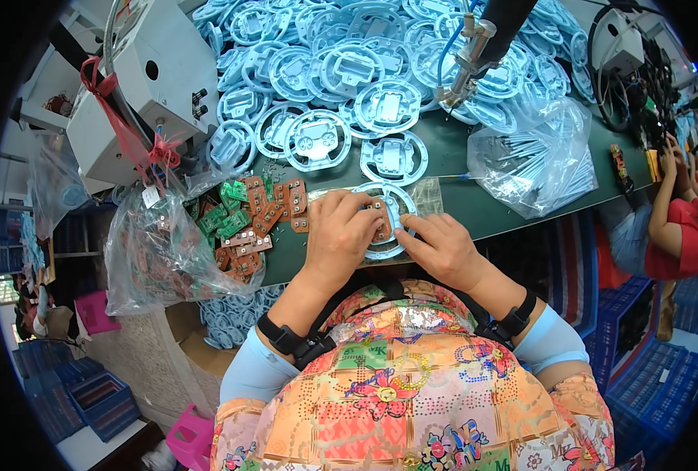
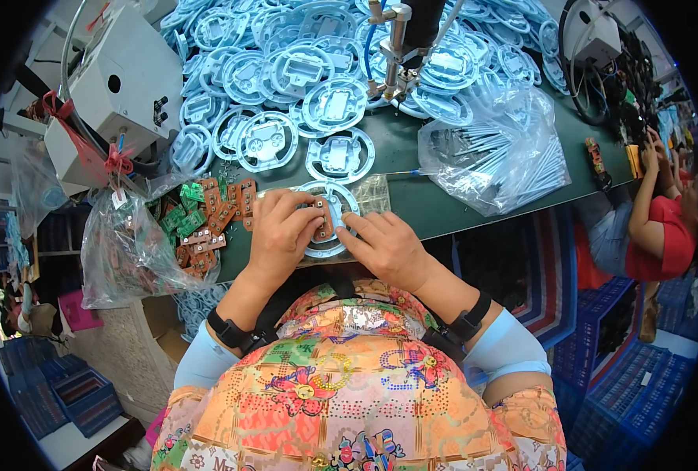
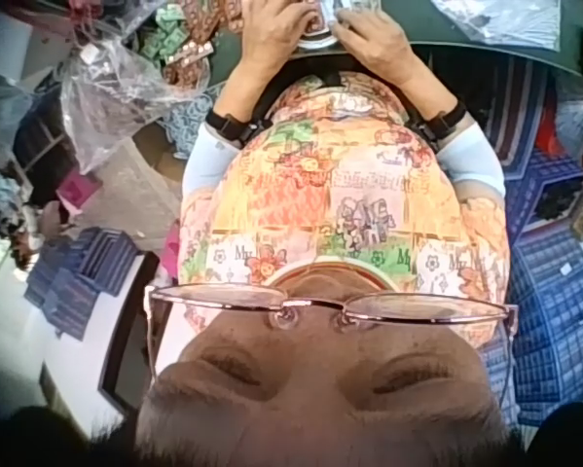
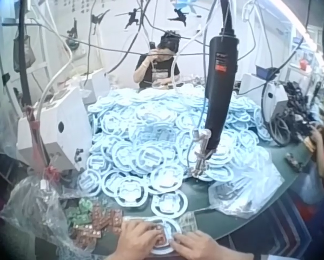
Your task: Assembling small light blue plastic circular components with internal circuit boards using an electric screwdriver.
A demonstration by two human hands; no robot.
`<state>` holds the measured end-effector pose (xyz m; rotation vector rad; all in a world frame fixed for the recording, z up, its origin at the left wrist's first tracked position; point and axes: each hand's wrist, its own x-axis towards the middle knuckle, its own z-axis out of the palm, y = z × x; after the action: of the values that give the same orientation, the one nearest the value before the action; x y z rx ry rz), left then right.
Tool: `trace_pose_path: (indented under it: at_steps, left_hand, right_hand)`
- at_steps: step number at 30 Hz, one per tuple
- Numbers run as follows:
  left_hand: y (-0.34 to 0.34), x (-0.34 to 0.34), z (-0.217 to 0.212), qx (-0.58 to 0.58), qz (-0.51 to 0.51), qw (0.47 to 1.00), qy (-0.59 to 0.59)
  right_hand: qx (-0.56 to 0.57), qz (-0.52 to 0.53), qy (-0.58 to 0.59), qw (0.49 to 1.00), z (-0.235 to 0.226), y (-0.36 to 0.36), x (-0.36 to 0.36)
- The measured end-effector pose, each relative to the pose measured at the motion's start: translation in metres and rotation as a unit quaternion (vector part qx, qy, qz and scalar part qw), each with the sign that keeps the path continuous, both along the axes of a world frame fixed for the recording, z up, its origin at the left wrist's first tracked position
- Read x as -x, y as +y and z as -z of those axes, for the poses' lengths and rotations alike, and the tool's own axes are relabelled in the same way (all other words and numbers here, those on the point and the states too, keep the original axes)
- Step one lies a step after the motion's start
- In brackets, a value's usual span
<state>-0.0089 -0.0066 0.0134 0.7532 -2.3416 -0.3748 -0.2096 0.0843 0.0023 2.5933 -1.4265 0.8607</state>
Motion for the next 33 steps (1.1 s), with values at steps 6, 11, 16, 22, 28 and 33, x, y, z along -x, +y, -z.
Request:
trace_pose_path:
  at_steps: [6, 11, 16, 22, 28, 33]
  left_hand:
    - [0.003, 0.001, -0.003, 0.008, -0.01, 1.0, -0.023]
    - [0.01, 0.001, 0.0, -0.022, -0.025, 0.999, -0.029]
    - [0.023, -0.014, 0.004, -0.062, -0.051, 0.995, -0.055]
    - [0.022, -0.01, 0.009, -0.077, -0.06, 0.995, -0.022]
    - [0.022, -0.008, 0.017, -0.069, -0.053, 0.996, 0.006]
    - [0.022, -0.011, 0.017, -0.07, -0.06, 0.996, 0.017]
  right_hand:
    - [-0.001, -0.006, 0.0, 1.0, -0.001, 0.0, 0.001]
    - [-0.002, -0.007, -0.052, 0.999, -0.007, 0.001, 0.012]
    - [0.021, 0.285, 0.023, 0.958, -0.02, -0.015, 0.104]
    - [-0.1, 0.338, 0.235, 0.906, -0.001, -0.028, 0.177]
    - [-0.077, 0.29, 0.251, 0.92, 0.001, -0.038, 0.195]
    - [-0.079, 0.22, 0.288, 0.929, -0.004, -0.036, 0.2]
